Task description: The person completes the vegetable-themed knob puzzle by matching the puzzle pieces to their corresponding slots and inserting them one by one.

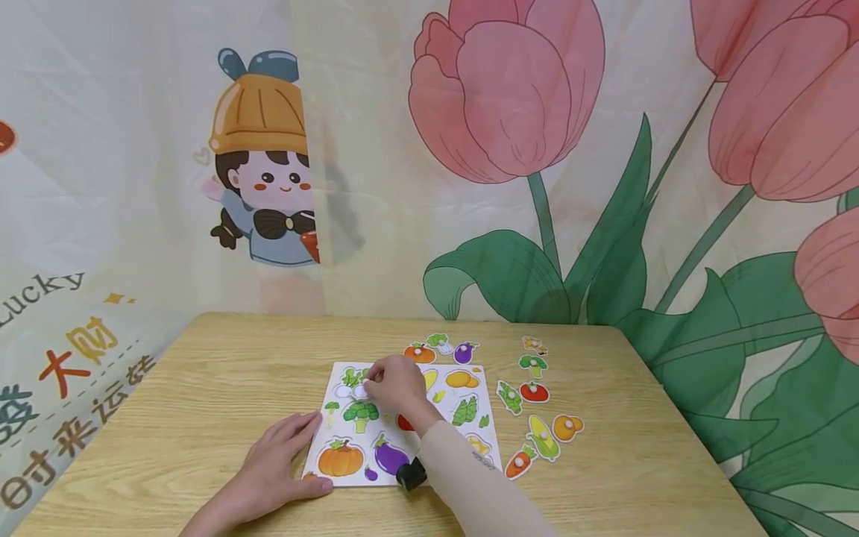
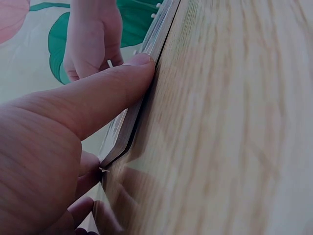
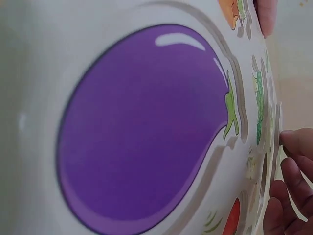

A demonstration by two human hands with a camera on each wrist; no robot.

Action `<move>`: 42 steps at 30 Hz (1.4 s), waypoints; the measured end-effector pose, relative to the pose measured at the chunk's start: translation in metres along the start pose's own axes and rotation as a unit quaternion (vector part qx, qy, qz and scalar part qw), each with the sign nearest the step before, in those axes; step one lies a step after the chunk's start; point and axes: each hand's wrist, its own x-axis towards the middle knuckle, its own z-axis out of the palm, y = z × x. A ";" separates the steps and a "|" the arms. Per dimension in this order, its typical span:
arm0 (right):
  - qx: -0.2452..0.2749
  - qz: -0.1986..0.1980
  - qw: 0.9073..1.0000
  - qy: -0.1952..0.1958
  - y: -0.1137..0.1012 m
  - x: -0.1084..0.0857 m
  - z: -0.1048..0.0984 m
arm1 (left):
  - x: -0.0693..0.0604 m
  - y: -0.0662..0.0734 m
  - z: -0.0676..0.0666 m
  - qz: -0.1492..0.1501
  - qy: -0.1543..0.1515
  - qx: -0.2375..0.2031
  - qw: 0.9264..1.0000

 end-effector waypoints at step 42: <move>0.083 0.046 0.995 0.026 -0.008 0.003 0.026 | 0.000 0.000 0.000 -0.009 -0.007 -0.011 1.000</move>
